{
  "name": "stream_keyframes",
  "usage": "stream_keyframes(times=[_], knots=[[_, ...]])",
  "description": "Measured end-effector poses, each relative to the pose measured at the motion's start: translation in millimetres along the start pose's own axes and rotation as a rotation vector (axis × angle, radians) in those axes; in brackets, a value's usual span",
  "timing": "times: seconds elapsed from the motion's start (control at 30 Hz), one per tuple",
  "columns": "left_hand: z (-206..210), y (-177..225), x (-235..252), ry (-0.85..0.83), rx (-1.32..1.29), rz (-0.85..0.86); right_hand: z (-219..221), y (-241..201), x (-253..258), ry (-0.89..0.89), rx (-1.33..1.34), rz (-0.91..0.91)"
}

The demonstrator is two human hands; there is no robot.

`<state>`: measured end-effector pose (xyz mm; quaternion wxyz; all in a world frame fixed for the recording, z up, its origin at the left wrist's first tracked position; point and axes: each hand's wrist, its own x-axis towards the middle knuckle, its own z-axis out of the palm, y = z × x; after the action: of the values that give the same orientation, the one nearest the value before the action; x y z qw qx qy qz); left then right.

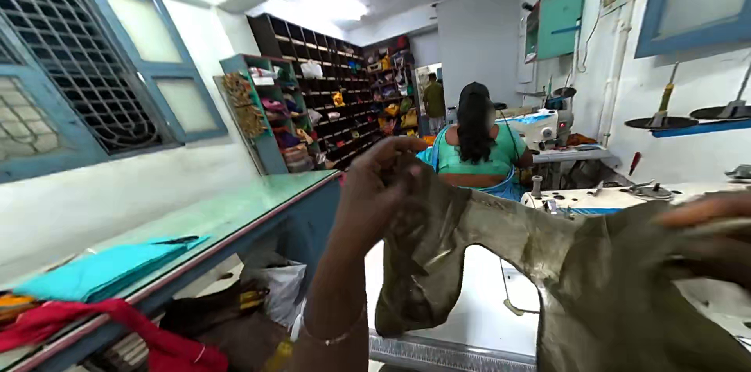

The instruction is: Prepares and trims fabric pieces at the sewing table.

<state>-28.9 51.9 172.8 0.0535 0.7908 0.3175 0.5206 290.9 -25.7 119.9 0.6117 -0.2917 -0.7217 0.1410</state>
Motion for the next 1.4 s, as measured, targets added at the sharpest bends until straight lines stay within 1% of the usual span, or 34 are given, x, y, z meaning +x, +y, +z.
stream_keyframes(times=[0.07,0.1,0.17,0.23,0.3,0.37,0.53,0.63,0.73,0.8,0.9,0.97,1.03,1.1,1.13,1.17,1.23,1.3,1.4], knots=[[24,3,-8,0.022,-0.076,-0.097,35,24,8,-0.033,-0.228,-0.179],[36,3,-14,0.042,-0.113,-0.144,51,32,11,-0.055,-0.294,-0.207],[55,3,-28,0.047,-0.177,-0.211,76,47,18,-0.122,-0.284,-0.140],[67,2,-40,0.043,-0.220,-0.235,89,58,25,-0.192,-0.207,0.008],[74,2,-48,0.059,-0.246,-0.263,97,59,32,-0.241,-0.102,0.177],[78,2,-52,0.078,-0.246,-0.295,102,57,35,-0.264,-0.022,0.262],[80,0,-54,0.042,-0.269,-0.372,106,57,36,-0.284,-0.005,0.286],[77,3,-51,-0.040,-0.252,-0.441,103,58,37,-0.346,-0.067,0.288],[74,3,-48,-0.107,-0.234,-0.458,104,62,35,-0.355,-0.151,0.193],[74,1,-47,-0.109,-0.211,-0.436,108,67,32,-0.307,-0.182,0.101],[81,-1,-51,-0.030,-0.050,-0.330,109,68,37,-0.336,-0.147,0.081],[85,-2,-58,0.044,0.060,-0.221,105,74,41,-0.421,-0.088,0.037],[85,-5,-64,0.123,0.130,-0.074,100,88,46,-0.584,-0.052,0.009],[73,-4,-66,0.199,0.159,0.047,98,108,49,-0.747,-0.133,0.007],[63,-3,-66,0.242,0.157,0.082,96,116,48,-0.768,-0.180,0.003],[52,-3,-65,0.288,0.146,0.099,95,125,46,-0.738,-0.216,-0.016],[35,-8,-66,0.365,0.074,0.104,93,136,40,-0.601,-0.244,-0.084],[28,-18,-69,0.445,-0.018,0.090,92,128,36,-0.493,-0.299,-0.159],[26,-33,-81,0.548,-0.093,0.004,98,116,24,-0.306,-0.392,-0.287]])
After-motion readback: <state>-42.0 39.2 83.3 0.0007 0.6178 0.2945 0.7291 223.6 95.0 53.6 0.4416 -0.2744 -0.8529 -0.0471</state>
